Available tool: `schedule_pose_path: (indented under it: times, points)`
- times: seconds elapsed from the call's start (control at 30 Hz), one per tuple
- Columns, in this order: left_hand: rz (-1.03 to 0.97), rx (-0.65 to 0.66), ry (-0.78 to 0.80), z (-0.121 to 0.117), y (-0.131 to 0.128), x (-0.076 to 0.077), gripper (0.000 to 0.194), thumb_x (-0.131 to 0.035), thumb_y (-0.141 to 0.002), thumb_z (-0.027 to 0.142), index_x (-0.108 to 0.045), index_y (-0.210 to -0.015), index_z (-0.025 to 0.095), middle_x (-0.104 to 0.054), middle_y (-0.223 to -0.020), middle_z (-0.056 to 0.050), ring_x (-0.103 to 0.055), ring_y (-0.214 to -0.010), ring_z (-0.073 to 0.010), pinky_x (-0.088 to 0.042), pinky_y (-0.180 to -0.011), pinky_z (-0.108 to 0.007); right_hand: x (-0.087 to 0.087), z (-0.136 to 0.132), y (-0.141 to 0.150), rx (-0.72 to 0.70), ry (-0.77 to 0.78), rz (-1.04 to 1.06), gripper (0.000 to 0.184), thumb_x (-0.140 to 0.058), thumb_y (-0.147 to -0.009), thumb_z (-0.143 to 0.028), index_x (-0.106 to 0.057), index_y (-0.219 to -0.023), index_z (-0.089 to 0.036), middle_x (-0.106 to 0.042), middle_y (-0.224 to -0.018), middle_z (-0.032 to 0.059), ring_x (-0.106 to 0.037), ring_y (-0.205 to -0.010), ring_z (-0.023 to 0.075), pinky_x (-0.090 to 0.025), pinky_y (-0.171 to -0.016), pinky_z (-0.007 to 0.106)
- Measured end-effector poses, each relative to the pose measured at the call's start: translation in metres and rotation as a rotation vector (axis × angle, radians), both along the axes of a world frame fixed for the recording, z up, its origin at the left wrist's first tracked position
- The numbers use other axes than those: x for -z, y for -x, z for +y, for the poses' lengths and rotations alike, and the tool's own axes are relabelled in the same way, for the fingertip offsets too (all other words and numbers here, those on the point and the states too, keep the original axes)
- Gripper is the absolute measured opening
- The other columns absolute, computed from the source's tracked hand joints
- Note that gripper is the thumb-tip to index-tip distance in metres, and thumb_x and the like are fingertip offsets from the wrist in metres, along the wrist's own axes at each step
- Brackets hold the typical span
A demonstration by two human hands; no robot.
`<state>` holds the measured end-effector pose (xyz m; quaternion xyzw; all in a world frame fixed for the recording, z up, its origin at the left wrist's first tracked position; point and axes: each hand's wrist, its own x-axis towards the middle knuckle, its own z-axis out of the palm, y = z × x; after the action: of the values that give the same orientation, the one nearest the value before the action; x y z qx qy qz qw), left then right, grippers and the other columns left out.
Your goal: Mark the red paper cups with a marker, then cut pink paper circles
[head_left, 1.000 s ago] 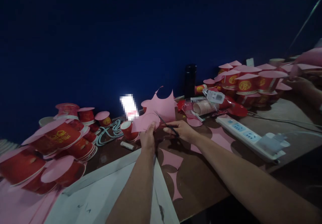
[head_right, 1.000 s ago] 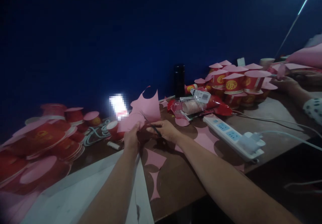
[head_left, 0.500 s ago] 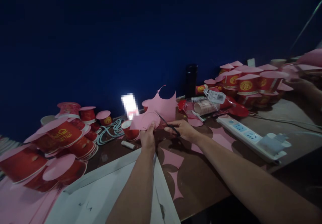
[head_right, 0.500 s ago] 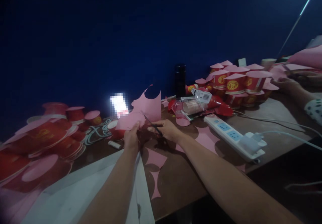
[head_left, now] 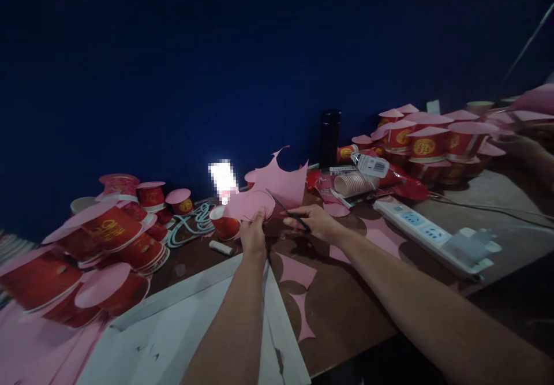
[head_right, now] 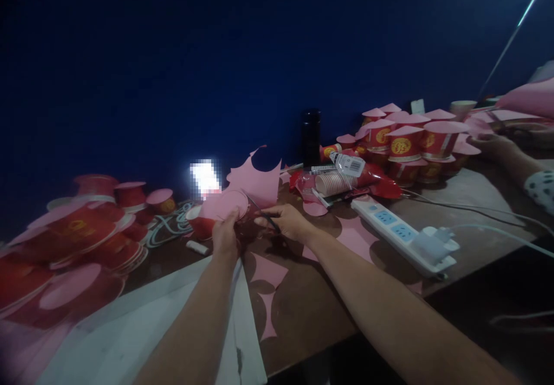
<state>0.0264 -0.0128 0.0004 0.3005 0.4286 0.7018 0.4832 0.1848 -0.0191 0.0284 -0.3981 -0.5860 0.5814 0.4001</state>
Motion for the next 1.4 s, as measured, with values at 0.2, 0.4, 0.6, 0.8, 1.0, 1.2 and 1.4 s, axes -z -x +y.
schedule_pose_path:
  times: [0.2,0.4,0.6,0.8,1.0,1.2,1.4]
  points:
    - [-0.012,0.041,0.028,0.0009,0.0000,0.0027,0.040,-0.071,-0.062,0.043,-0.065,-0.083,0.009,-0.066,-0.068,-0.006,-0.062,-0.060,-0.0176,-0.052,-0.061,-0.033,-0.0001,-0.0003,-0.0001,0.006,0.026,0.009,0.055,-0.077,-0.058,-0.041,-0.069,-0.104,-0.012,-0.051,-0.055,-0.0049,-0.041,-0.050,0.0054,-0.035,-0.048,0.019]
    - [-0.022,-0.043,0.044,0.0032,-0.0020,0.0011,0.042,-0.071,-0.061,0.046,-0.063,-0.084,0.011,-0.058,-0.057,0.001,-0.056,-0.051,-0.0123,-0.049,-0.055,-0.029,0.0018,0.0011,0.0000,0.007,0.037,0.000,0.057,-0.078,-0.057,-0.042,-0.068,-0.106,-0.012,-0.052,-0.053,-0.0044,-0.043,-0.050,0.0061,-0.035,-0.049,0.020]
    - [0.010,-0.066,0.027,0.0031,-0.0017,0.0008,0.043,-0.071,-0.061,0.046,-0.063,-0.085,0.012,-0.061,-0.064,-0.001,-0.057,-0.056,-0.0131,-0.049,-0.059,-0.030,0.0021,-0.0004,-0.0017,-0.055,0.013,0.010,0.059,-0.076,-0.061,-0.043,-0.066,-0.109,-0.010,-0.052,-0.057,-0.0037,-0.043,-0.050,0.0059,-0.035,-0.049,0.021]
    - [0.131,-0.060,0.081,0.0034,0.0043,0.0042,0.040,-0.072,-0.059,0.043,-0.064,-0.079,0.010,-0.062,-0.062,-0.003,-0.060,-0.062,-0.0180,-0.049,-0.063,-0.034,0.0015,0.0007,-0.0038,-0.033,0.007,-0.016,0.056,-0.076,-0.062,-0.042,-0.067,-0.109,-0.013,-0.057,-0.059,-0.0024,-0.047,-0.050,0.0061,-0.036,-0.050,0.021]
    - [0.150,-0.010,0.076,0.0028,0.0054,0.0069,0.039,-0.074,-0.058,0.042,-0.065,-0.078,0.009,-0.065,-0.066,-0.006,-0.063,-0.066,-0.0203,-0.050,-0.066,-0.036,0.0037,0.0031,-0.0054,-0.019,0.004,0.002,0.055,-0.075,-0.063,-0.043,-0.067,-0.109,-0.013,-0.057,-0.059,-0.0020,-0.048,-0.050,0.0066,-0.037,-0.050,0.020]
    - [0.131,0.024,0.071,0.0021,0.0038,0.0064,0.041,-0.074,-0.058,0.042,-0.066,-0.081,0.010,-0.067,-0.068,-0.007,-0.065,-0.072,-0.0240,-0.051,-0.070,-0.039,0.0002,0.0012,-0.0060,0.006,0.005,0.004,0.056,-0.076,-0.061,-0.043,-0.068,-0.107,-0.012,-0.059,-0.062,-0.0009,-0.049,-0.054,0.0077,-0.039,-0.053,0.021]
    - [0.106,0.069,0.018,-0.0001,0.0027,0.0045,0.045,-0.073,-0.058,0.044,-0.067,-0.088,0.012,-0.069,-0.072,-0.007,-0.066,-0.077,-0.0243,-0.052,-0.073,-0.039,0.0012,0.0020,-0.0054,-0.010,-0.016,0.003,0.057,-0.074,-0.063,-0.044,-0.067,-0.108,-0.010,-0.055,-0.056,-0.0028,-0.045,-0.051,0.0068,-0.036,-0.050,0.021]
